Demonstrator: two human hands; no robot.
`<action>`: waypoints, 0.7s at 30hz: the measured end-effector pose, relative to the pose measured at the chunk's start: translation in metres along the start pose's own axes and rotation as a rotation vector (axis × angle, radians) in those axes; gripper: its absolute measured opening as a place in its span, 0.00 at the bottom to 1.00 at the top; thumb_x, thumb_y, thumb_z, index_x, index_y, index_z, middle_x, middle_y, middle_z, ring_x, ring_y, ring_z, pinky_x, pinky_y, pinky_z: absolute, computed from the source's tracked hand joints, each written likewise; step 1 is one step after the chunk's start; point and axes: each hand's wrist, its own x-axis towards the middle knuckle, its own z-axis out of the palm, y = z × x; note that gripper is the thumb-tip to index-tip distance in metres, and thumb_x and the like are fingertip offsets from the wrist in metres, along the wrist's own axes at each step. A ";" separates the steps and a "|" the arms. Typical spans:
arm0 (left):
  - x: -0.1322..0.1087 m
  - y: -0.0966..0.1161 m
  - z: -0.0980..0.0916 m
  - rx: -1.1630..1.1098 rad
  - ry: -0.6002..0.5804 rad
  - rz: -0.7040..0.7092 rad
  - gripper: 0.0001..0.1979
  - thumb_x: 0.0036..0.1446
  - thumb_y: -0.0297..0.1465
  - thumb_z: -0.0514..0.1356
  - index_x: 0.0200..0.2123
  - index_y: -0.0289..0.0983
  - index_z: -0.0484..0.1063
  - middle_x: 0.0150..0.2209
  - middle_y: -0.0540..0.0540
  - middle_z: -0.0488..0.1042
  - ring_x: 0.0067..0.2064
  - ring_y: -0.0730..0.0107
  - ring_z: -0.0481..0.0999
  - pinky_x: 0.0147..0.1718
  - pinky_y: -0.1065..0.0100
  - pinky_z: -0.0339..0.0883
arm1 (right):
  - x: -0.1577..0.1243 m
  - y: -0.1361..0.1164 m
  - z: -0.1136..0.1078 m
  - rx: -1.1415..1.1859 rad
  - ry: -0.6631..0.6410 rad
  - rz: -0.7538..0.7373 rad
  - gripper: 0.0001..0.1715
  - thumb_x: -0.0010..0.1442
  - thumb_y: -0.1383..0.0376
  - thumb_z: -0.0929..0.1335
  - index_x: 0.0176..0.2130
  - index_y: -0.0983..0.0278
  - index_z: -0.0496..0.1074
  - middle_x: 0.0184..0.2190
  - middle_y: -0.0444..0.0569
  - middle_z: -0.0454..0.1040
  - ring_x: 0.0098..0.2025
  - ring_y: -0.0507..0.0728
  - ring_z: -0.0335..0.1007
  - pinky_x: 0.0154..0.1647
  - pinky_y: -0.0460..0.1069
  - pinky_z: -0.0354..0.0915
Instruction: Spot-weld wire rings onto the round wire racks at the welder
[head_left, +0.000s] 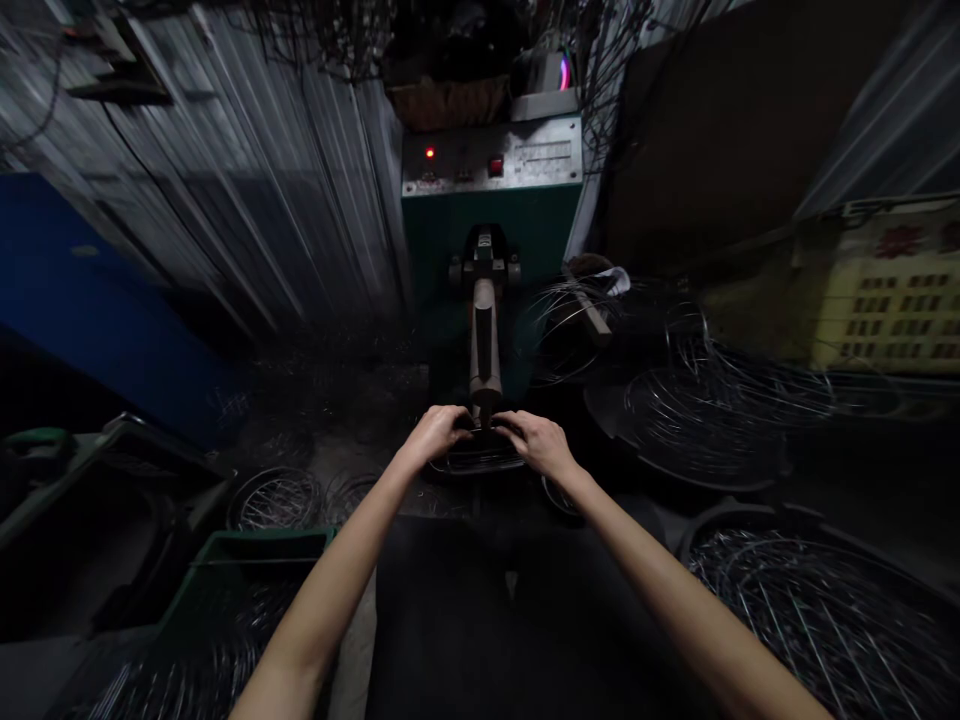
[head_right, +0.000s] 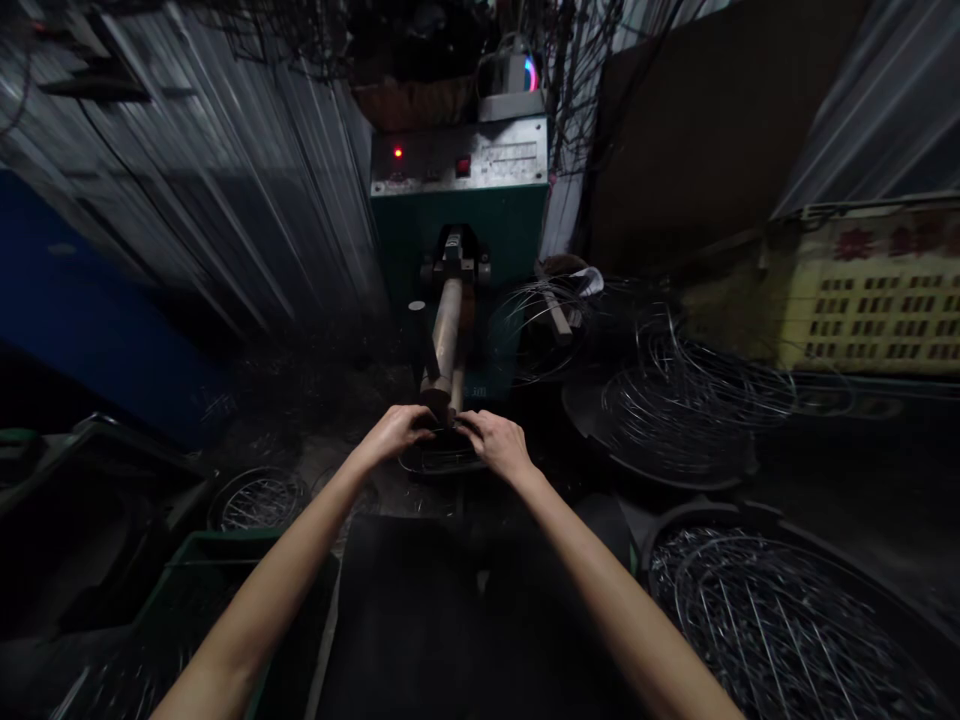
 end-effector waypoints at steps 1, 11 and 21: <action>0.000 0.000 0.000 -0.004 -0.004 -0.006 0.10 0.51 0.29 0.60 0.38 0.35 0.75 0.37 0.45 0.78 0.40 0.66 0.76 0.40 0.71 0.66 | 0.000 -0.001 0.000 0.017 -0.002 0.006 0.15 0.62 0.57 0.61 0.46 0.54 0.72 0.33 0.44 0.75 0.35 0.53 0.71 0.30 0.44 0.61; 0.000 0.004 -0.006 0.036 -0.073 -0.045 0.12 0.52 0.33 0.60 0.38 0.35 0.75 0.35 0.44 0.78 0.37 0.65 0.75 0.35 0.70 0.64 | -0.036 0.055 0.004 0.285 0.140 0.126 0.13 0.61 0.61 0.61 0.42 0.62 0.70 0.37 0.49 0.70 0.38 0.55 0.69 0.41 0.49 0.64; -0.020 -0.017 -0.014 -0.042 0.018 -0.088 0.17 0.50 0.35 0.62 0.44 0.37 0.73 0.40 0.46 0.76 0.41 0.66 0.74 0.41 0.69 0.66 | -0.037 0.037 -0.007 0.251 0.094 0.054 0.14 0.62 0.58 0.60 0.35 0.61 0.71 0.30 0.45 0.73 0.31 0.52 0.68 0.34 0.46 0.61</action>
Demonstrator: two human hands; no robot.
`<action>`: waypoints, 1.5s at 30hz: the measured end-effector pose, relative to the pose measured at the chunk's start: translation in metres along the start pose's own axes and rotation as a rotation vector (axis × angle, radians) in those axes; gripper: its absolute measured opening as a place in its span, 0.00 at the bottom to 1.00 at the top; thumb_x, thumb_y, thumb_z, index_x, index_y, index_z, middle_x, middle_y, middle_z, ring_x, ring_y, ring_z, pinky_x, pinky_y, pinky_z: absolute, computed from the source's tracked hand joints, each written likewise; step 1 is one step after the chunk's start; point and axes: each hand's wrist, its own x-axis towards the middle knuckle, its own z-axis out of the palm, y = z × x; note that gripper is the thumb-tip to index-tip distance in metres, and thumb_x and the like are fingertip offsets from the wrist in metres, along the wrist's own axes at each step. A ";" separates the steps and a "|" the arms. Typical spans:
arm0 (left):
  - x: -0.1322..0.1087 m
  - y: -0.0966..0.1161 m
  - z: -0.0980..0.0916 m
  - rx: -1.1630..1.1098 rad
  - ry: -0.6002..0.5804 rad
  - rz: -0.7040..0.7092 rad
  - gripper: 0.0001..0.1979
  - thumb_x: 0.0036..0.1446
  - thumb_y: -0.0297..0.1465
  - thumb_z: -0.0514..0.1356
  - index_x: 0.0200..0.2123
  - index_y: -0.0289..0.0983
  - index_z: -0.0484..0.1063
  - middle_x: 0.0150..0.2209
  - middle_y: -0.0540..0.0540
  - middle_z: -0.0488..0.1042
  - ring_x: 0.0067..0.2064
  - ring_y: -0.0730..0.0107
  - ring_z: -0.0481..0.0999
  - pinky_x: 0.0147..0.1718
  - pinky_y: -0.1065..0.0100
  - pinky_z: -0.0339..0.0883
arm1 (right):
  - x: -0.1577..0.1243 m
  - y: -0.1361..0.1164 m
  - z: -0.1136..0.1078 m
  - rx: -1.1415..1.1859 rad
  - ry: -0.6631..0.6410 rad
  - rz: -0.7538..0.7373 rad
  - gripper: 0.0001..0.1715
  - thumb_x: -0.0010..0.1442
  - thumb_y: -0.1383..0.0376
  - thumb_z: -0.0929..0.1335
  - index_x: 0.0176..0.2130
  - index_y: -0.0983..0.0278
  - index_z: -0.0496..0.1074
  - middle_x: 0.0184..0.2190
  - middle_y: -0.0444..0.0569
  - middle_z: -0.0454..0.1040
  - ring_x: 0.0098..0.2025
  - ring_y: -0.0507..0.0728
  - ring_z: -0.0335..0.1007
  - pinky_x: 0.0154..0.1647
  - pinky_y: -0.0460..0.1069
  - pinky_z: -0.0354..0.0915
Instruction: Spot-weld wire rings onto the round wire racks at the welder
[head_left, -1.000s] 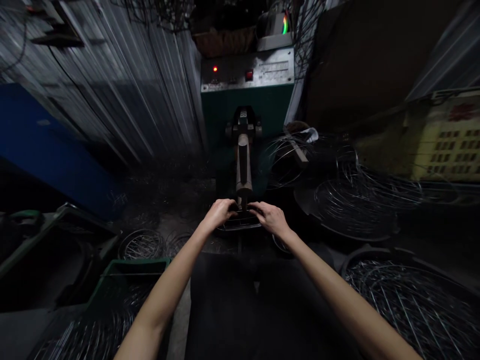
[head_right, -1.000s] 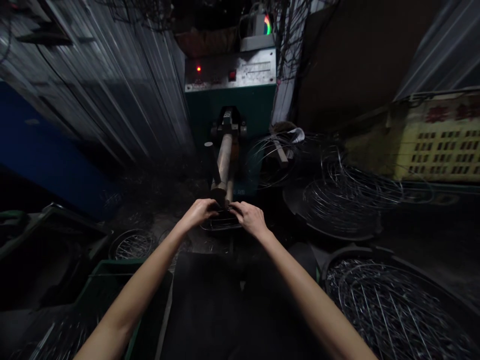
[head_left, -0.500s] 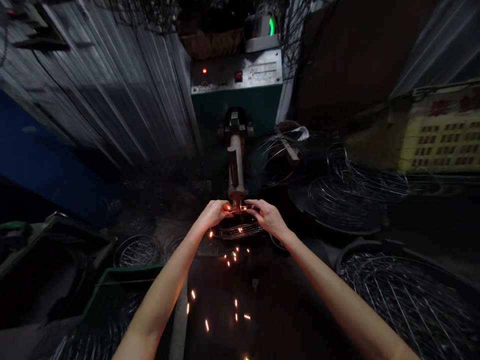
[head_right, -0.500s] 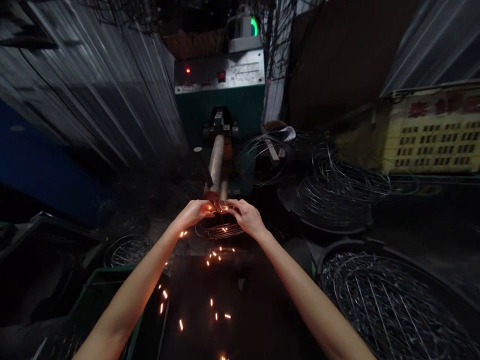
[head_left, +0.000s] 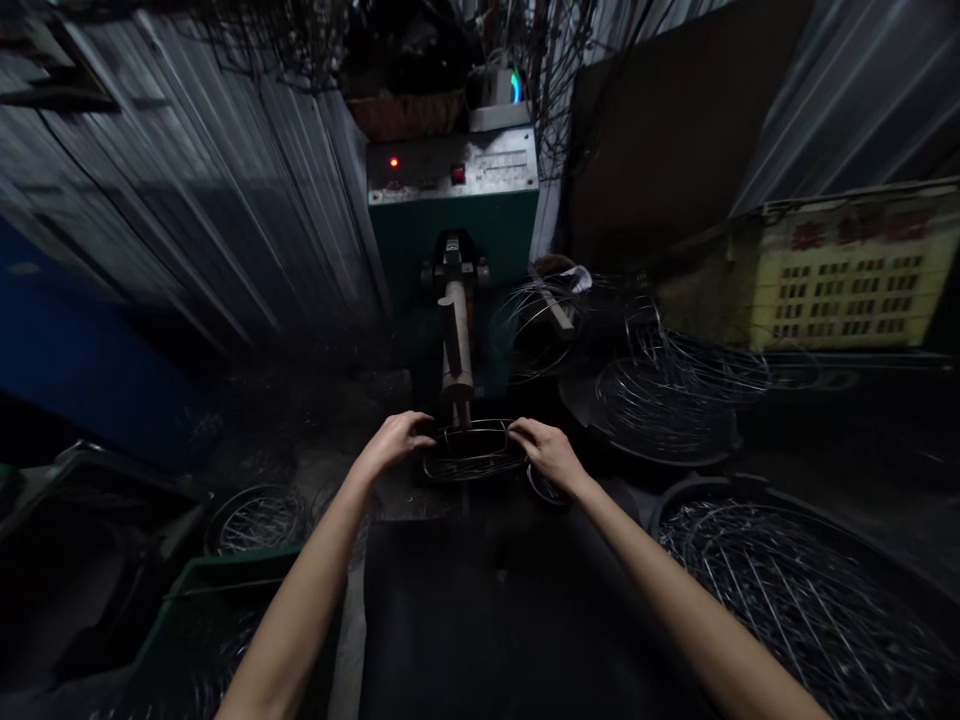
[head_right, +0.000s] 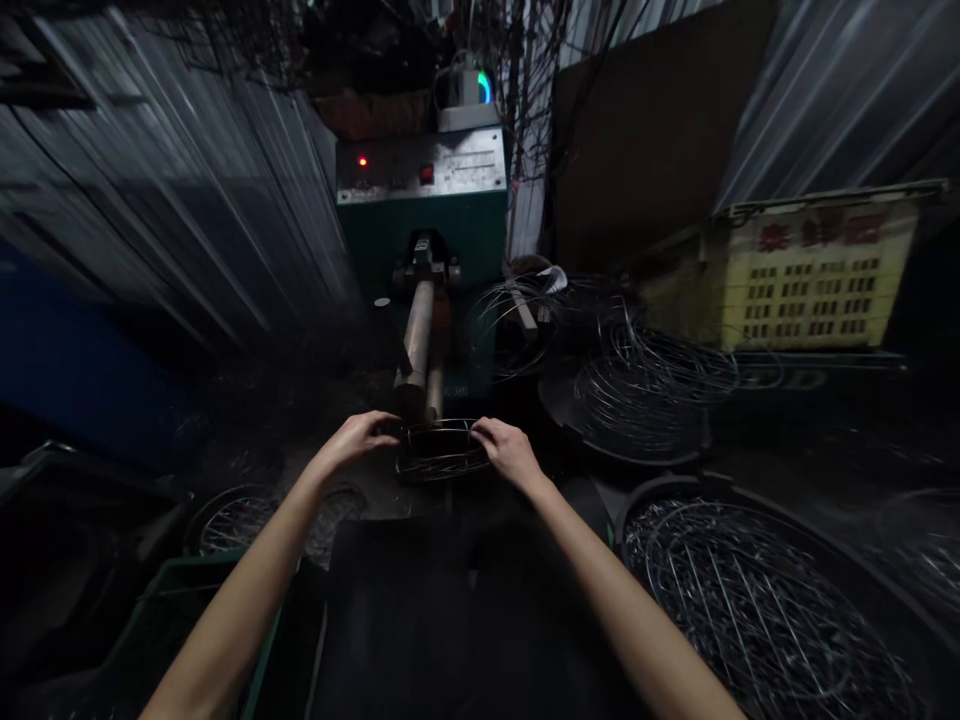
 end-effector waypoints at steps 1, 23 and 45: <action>-0.005 0.000 -0.001 -0.009 0.063 -0.004 0.19 0.49 0.36 0.62 0.45 0.37 0.72 0.41 0.45 0.75 0.41 0.65 0.74 0.41 0.69 0.66 | 0.000 -0.008 0.001 -0.063 0.018 -0.036 0.14 0.63 0.58 0.60 0.35 0.61 0.71 0.31 0.46 0.73 0.32 0.52 0.68 0.34 0.46 0.60; 0.007 0.028 0.017 0.065 -0.013 0.088 0.12 0.52 0.30 0.60 0.41 0.35 0.74 0.38 0.45 0.77 0.40 0.66 0.75 0.39 0.70 0.65 | 0.024 -0.041 0.015 -0.099 -0.124 -0.066 0.13 0.61 0.63 0.63 0.46 0.59 0.71 0.39 0.47 0.75 0.41 0.55 0.71 0.42 0.48 0.65; 0.019 0.019 0.010 0.002 -0.091 0.040 0.11 0.51 0.33 0.61 0.38 0.36 0.75 0.36 0.47 0.78 0.38 0.68 0.75 0.37 0.72 0.64 | 0.028 -0.036 0.012 0.005 -0.055 -0.034 0.12 0.60 0.64 0.64 0.45 0.60 0.69 0.37 0.47 0.75 0.38 0.55 0.71 0.39 0.47 0.65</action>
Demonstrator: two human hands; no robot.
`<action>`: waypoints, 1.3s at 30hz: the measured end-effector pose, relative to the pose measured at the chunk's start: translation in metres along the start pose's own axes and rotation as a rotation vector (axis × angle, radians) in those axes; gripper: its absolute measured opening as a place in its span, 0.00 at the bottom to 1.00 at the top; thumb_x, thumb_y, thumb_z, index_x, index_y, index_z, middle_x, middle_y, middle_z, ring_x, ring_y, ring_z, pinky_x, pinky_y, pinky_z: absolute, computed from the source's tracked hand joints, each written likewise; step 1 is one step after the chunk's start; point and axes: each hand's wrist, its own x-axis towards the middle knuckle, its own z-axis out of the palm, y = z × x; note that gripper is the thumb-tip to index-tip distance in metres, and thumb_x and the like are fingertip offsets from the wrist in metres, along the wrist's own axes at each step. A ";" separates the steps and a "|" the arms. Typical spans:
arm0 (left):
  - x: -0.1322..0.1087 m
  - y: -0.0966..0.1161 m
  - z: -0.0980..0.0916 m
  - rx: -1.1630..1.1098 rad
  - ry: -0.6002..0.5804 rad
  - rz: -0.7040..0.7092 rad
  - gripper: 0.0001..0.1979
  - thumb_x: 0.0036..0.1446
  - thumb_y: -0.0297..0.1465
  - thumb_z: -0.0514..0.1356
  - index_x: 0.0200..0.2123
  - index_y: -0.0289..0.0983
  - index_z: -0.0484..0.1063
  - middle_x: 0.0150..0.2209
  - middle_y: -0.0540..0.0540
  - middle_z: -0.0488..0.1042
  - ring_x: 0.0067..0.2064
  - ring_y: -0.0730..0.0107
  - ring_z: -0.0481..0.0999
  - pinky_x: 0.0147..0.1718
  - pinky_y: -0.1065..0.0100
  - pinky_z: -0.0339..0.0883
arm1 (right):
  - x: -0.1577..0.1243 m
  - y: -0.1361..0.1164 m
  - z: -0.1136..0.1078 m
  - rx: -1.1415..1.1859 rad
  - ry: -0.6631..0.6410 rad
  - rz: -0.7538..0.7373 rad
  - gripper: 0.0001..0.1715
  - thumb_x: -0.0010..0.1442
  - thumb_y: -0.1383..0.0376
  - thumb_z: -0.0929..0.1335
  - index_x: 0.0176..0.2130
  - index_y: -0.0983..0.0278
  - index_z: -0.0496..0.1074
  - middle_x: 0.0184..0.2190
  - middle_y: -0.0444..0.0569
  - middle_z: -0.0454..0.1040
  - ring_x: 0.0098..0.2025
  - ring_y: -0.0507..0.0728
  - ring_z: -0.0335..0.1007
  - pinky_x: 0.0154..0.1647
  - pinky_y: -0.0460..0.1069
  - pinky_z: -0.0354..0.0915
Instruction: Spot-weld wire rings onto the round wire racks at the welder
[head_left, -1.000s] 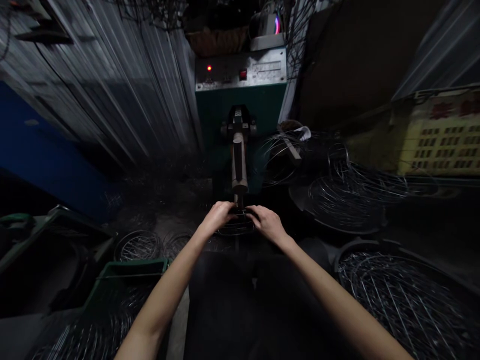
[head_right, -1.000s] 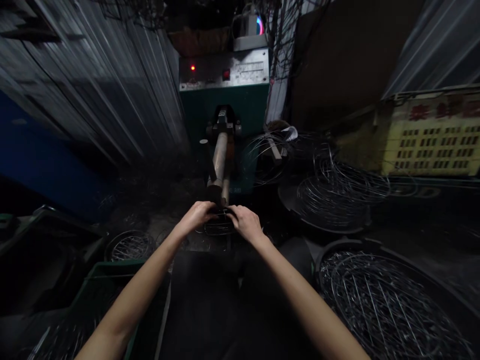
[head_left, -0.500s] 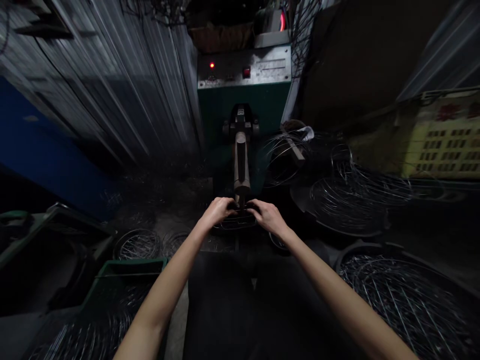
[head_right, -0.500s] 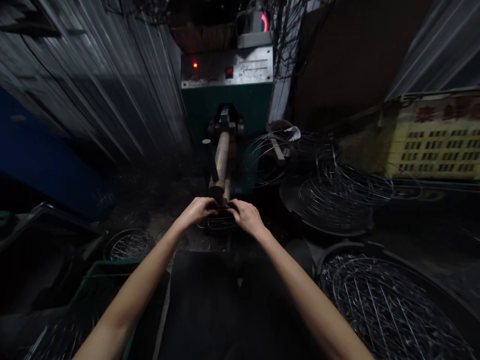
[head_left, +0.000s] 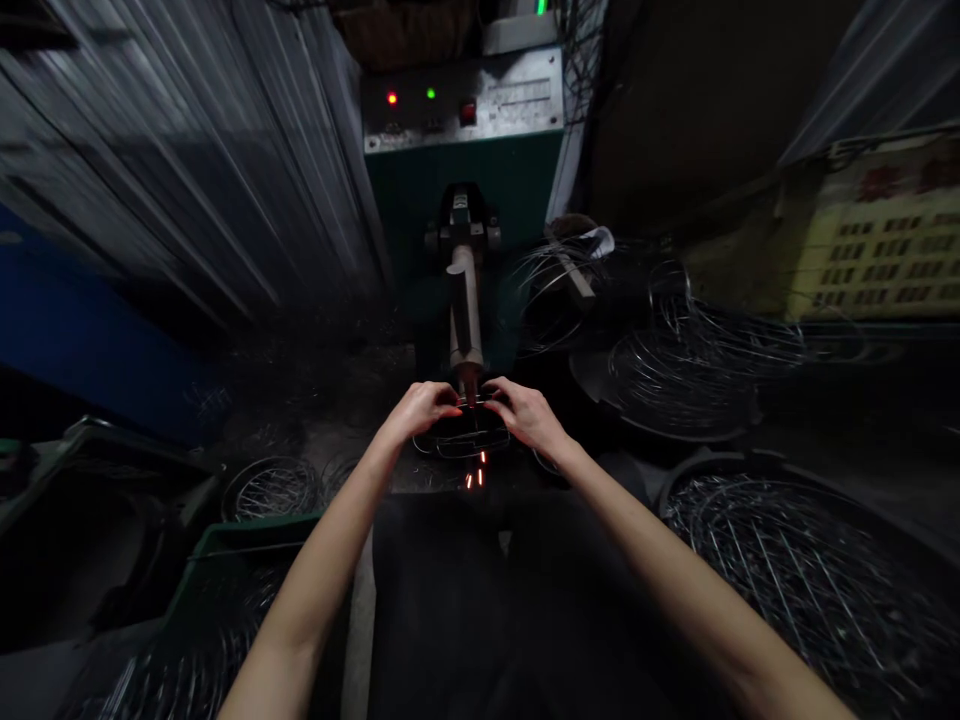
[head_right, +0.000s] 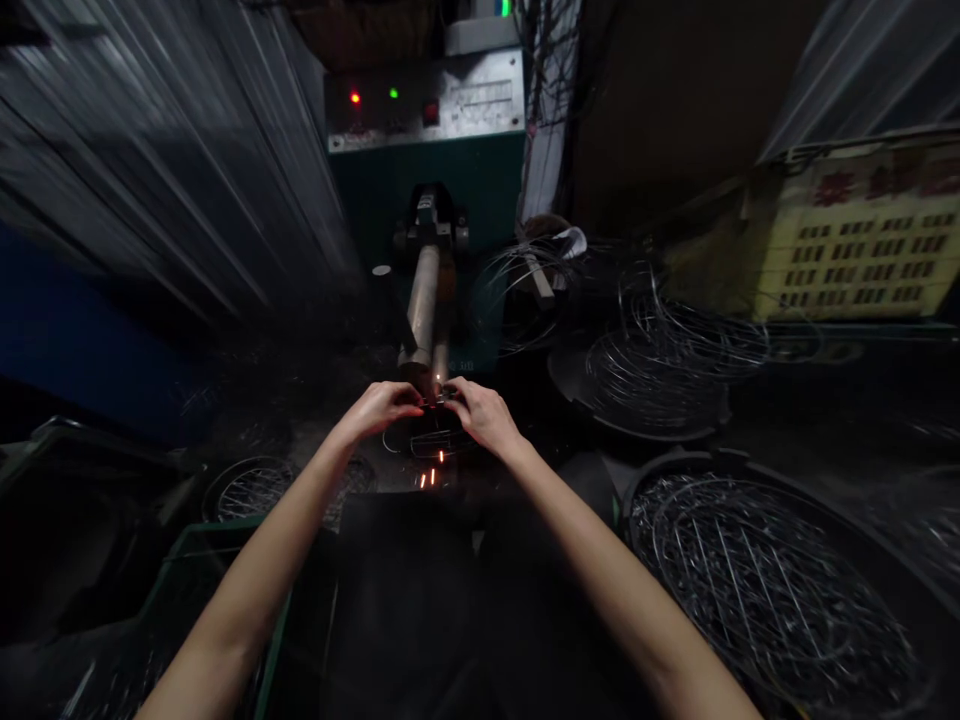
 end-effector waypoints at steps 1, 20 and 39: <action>0.000 0.001 0.000 0.006 0.002 -0.005 0.11 0.51 0.33 0.61 0.38 0.37 0.75 0.36 0.47 0.78 0.38 0.68 0.75 0.37 0.72 0.64 | -0.005 0.007 -0.002 0.011 0.049 0.018 0.11 0.60 0.64 0.63 0.44 0.60 0.69 0.37 0.48 0.74 0.37 0.55 0.71 0.40 0.48 0.65; -0.023 0.003 0.003 0.018 0.204 0.060 0.17 0.50 0.35 0.63 0.44 0.36 0.71 0.42 0.44 0.75 0.44 0.66 0.73 0.44 0.68 0.65 | -0.021 -0.002 0.004 -0.118 0.082 0.013 0.17 0.62 0.63 0.61 0.51 0.62 0.65 0.42 0.51 0.75 0.42 0.57 0.72 0.40 0.49 0.67; -0.001 0.008 0.000 -0.015 -0.001 0.057 0.11 0.52 0.28 0.59 0.40 0.35 0.74 0.40 0.46 0.78 0.41 0.68 0.75 0.42 0.71 0.66 | -0.001 0.001 0.007 -0.145 -0.024 -0.010 0.14 0.62 0.60 0.62 0.46 0.56 0.72 0.35 0.46 0.75 0.37 0.54 0.71 0.35 0.46 0.63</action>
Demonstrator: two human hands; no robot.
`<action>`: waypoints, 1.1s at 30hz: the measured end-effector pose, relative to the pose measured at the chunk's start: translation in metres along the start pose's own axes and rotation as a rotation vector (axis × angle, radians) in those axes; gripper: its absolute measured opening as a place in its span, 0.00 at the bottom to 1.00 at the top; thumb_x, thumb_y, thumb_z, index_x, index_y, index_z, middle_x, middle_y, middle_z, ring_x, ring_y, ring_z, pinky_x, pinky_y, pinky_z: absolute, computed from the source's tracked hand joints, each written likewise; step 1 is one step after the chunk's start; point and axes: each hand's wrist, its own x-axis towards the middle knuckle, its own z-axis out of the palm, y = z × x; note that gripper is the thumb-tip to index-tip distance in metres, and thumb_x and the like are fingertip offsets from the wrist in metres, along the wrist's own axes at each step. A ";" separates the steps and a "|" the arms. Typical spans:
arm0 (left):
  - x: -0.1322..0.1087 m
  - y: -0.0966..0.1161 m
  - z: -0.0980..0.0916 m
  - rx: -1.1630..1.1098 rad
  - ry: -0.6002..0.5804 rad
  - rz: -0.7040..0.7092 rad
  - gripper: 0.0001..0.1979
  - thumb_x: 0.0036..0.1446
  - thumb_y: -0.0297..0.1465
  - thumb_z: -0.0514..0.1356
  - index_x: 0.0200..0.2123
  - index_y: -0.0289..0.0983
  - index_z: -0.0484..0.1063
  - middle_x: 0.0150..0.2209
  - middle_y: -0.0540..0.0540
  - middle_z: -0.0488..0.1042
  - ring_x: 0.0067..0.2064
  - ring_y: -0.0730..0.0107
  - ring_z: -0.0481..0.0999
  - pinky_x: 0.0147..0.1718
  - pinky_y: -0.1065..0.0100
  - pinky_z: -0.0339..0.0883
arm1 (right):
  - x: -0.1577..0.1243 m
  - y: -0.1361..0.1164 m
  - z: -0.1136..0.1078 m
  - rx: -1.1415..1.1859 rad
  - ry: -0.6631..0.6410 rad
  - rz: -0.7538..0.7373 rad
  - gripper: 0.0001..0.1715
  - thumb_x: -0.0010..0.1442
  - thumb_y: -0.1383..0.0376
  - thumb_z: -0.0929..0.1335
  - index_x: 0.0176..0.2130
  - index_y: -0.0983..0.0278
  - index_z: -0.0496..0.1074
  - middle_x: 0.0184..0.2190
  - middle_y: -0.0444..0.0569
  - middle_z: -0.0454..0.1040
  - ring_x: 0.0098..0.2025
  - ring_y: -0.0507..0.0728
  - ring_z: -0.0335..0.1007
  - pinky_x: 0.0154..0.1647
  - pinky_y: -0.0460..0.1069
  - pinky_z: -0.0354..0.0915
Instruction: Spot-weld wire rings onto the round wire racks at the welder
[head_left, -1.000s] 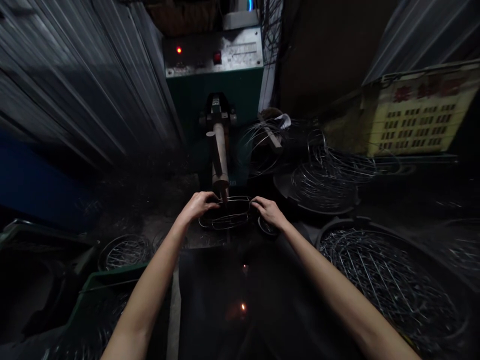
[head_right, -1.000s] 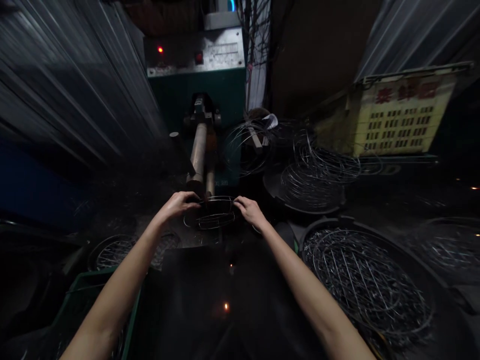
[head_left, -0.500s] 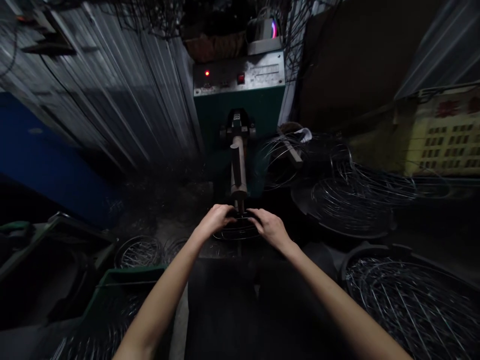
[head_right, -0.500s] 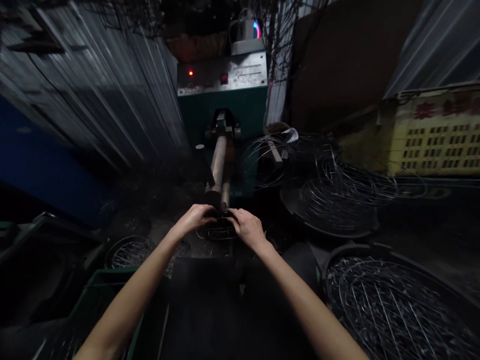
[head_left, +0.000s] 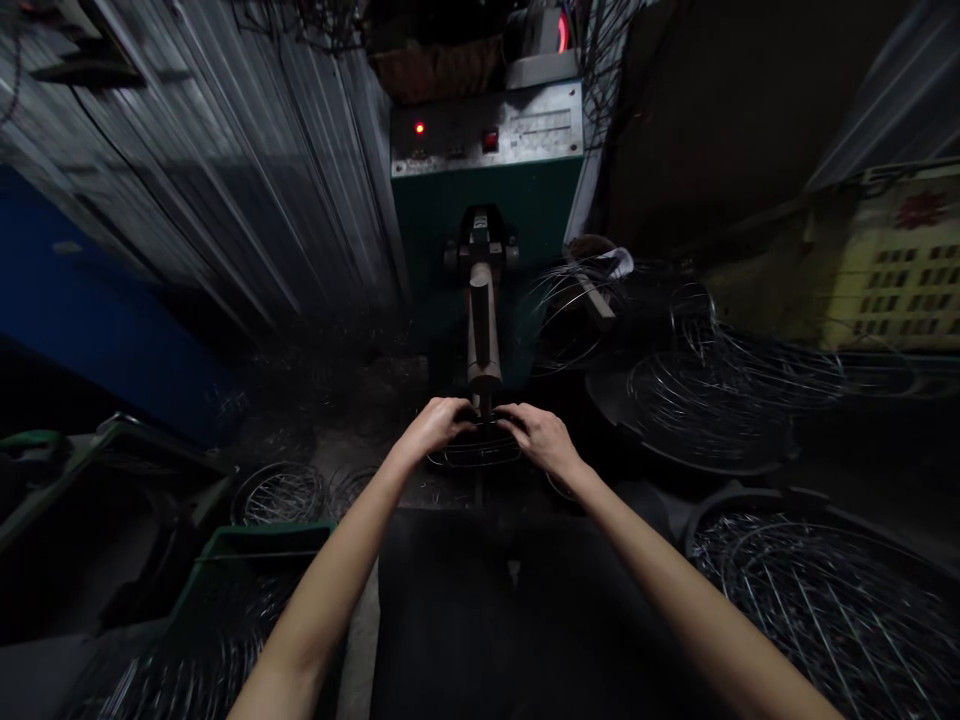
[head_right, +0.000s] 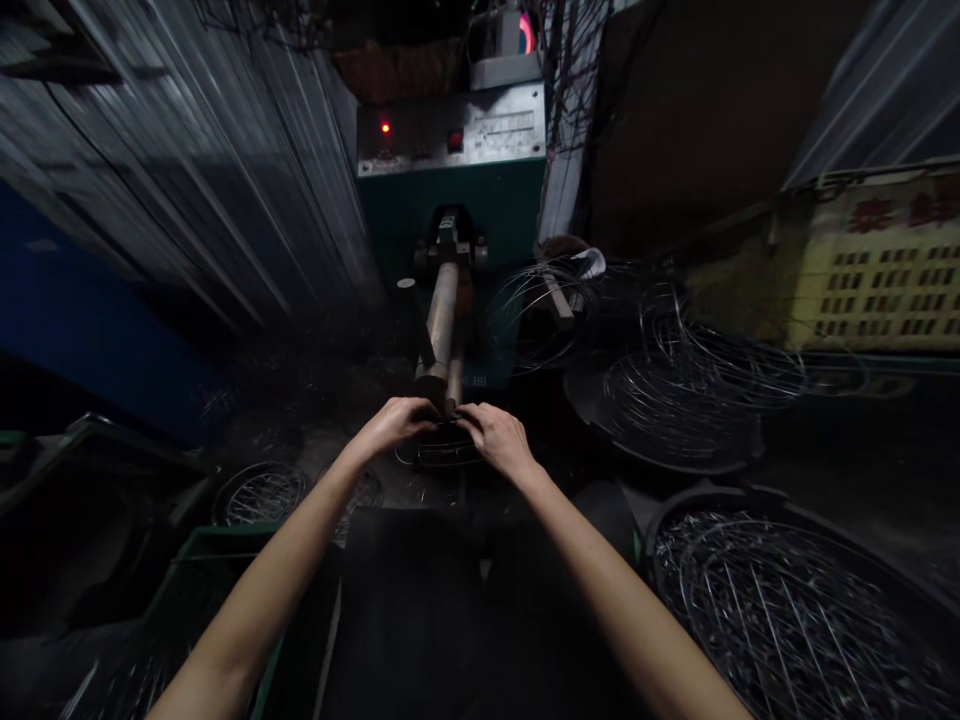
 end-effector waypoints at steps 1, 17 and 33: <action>0.001 0.000 -0.001 -0.004 0.001 0.000 0.11 0.52 0.28 0.59 0.40 0.35 0.74 0.39 0.46 0.78 0.41 0.68 0.75 0.41 0.71 0.66 | 0.001 0.000 0.000 -0.003 0.002 0.000 0.14 0.62 0.60 0.62 0.46 0.56 0.72 0.36 0.46 0.75 0.37 0.54 0.71 0.35 0.46 0.64; 0.005 -0.004 -0.002 0.030 -0.015 -0.015 0.11 0.53 0.33 0.59 0.39 0.37 0.75 0.38 0.47 0.78 0.40 0.66 0.75 0.38 0.71 0.64 | -0.025 0.054 -0.012 0.183 0.174 0.141 0.12 0.61 0.62 0.61 0.40 0.62 0.71 0.37 0.49 0.71 0.39 0.54 0.69 0.43 0.49 0.63; -0.027 -0.009 0.002 0.033 0.298 -0.023 0.17 0.49 0.37 0.63 0.41 0.36 0.73 0.39 0.45 0.74 0.37 0.68 0.73 0.37 0.69 0.66 | -0.035 0.006 -0.013 -0.043 0.069 0.017 0.14 0.64 0.58 0.60 0.36 0.62 0.71 0.31 0.47 0.70 0.30 0.51 0.66 0.28 0.45 0.57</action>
